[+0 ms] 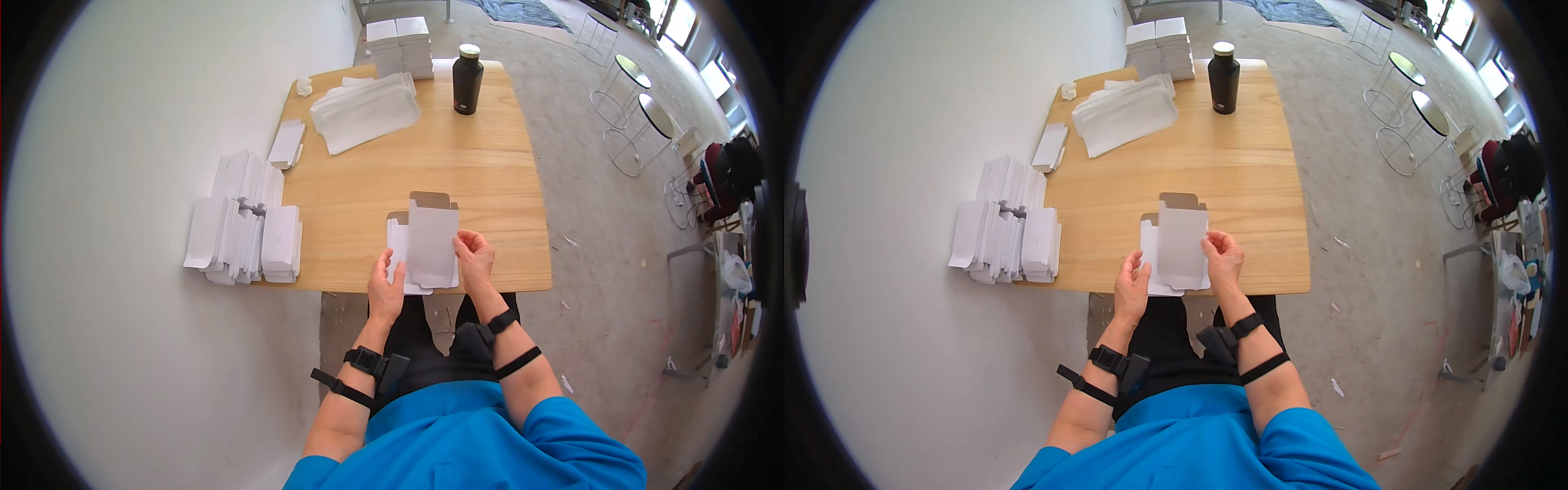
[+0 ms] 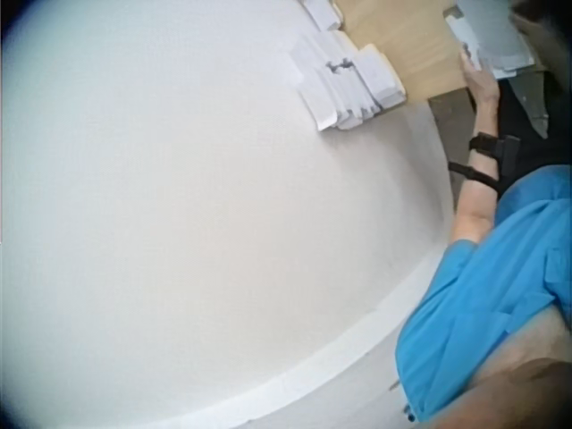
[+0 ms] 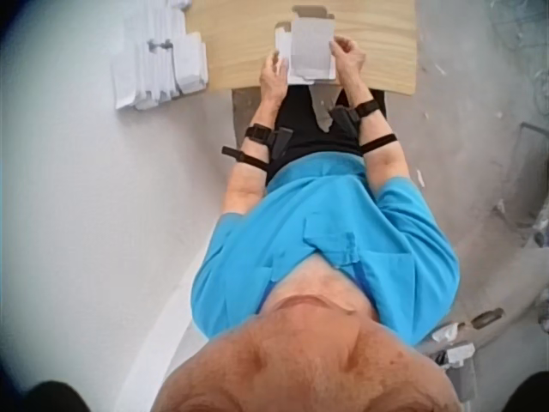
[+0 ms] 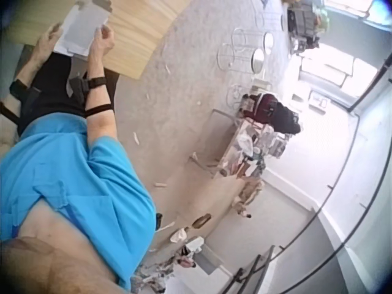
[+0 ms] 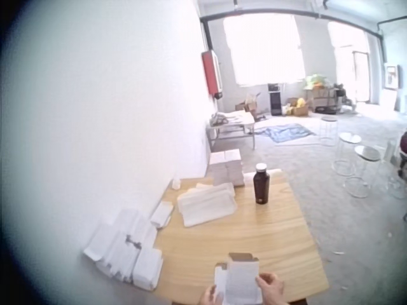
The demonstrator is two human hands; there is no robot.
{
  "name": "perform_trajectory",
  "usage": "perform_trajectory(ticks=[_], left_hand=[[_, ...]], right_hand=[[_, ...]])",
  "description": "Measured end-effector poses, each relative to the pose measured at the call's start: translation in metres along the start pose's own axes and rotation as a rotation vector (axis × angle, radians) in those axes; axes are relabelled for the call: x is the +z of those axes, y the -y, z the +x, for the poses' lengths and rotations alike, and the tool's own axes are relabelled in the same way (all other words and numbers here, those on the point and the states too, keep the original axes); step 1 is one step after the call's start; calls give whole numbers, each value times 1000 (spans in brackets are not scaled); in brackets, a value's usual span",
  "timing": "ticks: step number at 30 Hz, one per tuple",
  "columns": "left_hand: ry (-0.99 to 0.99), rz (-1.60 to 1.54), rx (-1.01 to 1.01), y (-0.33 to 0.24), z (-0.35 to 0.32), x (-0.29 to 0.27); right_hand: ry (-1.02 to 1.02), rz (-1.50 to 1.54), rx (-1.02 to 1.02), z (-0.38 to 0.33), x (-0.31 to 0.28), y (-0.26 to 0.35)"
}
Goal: Folding white cardboard boxes on a wooden table.
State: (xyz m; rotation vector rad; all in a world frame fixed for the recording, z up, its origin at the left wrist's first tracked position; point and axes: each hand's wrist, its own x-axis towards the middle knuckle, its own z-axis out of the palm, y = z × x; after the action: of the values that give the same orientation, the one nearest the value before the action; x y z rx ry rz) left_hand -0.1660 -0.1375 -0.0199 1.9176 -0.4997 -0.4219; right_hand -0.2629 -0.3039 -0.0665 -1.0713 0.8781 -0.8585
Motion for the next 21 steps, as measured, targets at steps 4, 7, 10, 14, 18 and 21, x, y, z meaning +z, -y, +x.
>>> perform_trajectory(ticks=[4, 7, 10, 14, 18, 21], left_hand=[[123, -321, 4, -14, 3, -5], [187, -267, 53, -62, -12, -11], [204, -186, 80, -76, -25, -22], [154, -357, 2, -78, -41, -49], [185, -135, 145, -96, -57, -63], [116, 114, 291, -117, -64, -64]], right_hand=[[151, 160, 167, -37, 15, 55], [239, 264, 222, -55, 4, 81], [548, 157, 350, -69, -8, 104], [190, -519, -625, -93, -6, 160], [385, -723, -969, -84, -3, 185], [279, -976, -1018, -84, 4, 184]])
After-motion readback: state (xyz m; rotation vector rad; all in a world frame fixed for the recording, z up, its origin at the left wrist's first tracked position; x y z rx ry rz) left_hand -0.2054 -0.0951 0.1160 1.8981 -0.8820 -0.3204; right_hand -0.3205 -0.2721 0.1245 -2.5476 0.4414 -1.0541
